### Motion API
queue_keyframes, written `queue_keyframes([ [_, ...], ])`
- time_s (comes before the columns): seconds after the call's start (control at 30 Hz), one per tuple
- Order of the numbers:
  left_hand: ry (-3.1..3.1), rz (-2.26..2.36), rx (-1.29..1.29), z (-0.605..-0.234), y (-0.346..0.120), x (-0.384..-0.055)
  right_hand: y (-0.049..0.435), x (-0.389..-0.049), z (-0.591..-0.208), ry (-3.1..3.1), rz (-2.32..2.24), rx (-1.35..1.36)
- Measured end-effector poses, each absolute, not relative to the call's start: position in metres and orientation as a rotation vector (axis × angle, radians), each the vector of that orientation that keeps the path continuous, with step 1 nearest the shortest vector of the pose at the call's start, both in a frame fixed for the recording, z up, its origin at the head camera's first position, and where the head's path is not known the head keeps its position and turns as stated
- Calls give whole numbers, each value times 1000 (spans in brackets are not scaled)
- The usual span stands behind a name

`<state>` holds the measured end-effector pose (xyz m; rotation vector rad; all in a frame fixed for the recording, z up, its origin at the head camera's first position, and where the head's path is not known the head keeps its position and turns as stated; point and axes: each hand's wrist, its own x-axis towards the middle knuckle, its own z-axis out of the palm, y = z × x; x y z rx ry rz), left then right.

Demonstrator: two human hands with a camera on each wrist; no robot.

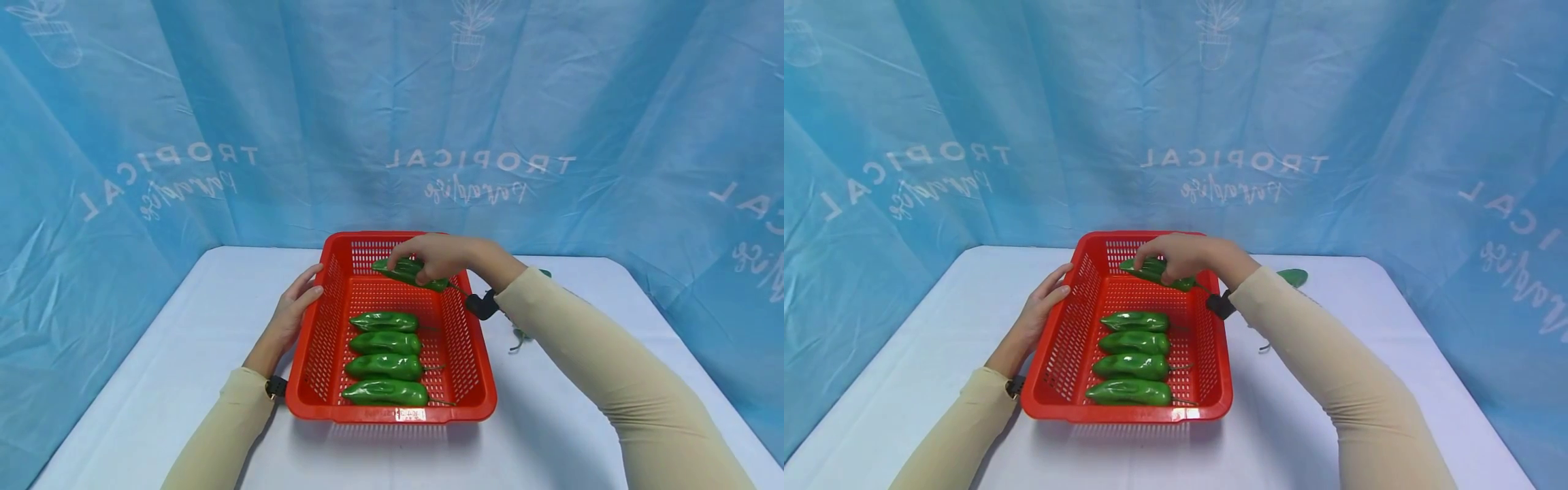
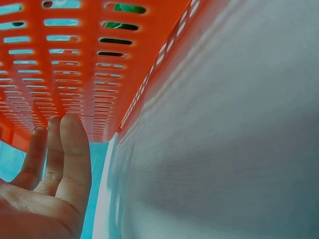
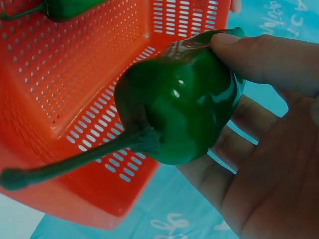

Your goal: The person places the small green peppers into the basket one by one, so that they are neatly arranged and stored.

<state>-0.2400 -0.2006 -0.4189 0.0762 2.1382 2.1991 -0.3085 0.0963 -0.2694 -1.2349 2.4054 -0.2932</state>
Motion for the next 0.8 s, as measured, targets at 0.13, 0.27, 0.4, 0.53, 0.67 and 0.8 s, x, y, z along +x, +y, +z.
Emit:
queue_keyframes([
  [0.13, 2143, 2198, 77, -419, -201, -240, 94, -309, -272, 2406, -279, -1219],
  [0.27, 2142, 2197, 89, -418, -202, -240, 91, -310, -274, 2406, -285, -1201],
  [0.4, 2137, 2202, 99, -419, -201, -240, 89, -315, -278, 2398, -299, -1183],
  [0.53, 2120, 2208, 104, -420, -200, -241, 89, -320, -285, 2394, -322, -1148],
  [0.67, 2113, 2219, 107, -420, -199, -241, 86, -326, -292, 2382, -379, -1106],
  [0.8, 2113, 2224, 109, -419, -200, -241, 81, -331, -301, 2364, -423, -1092],
])
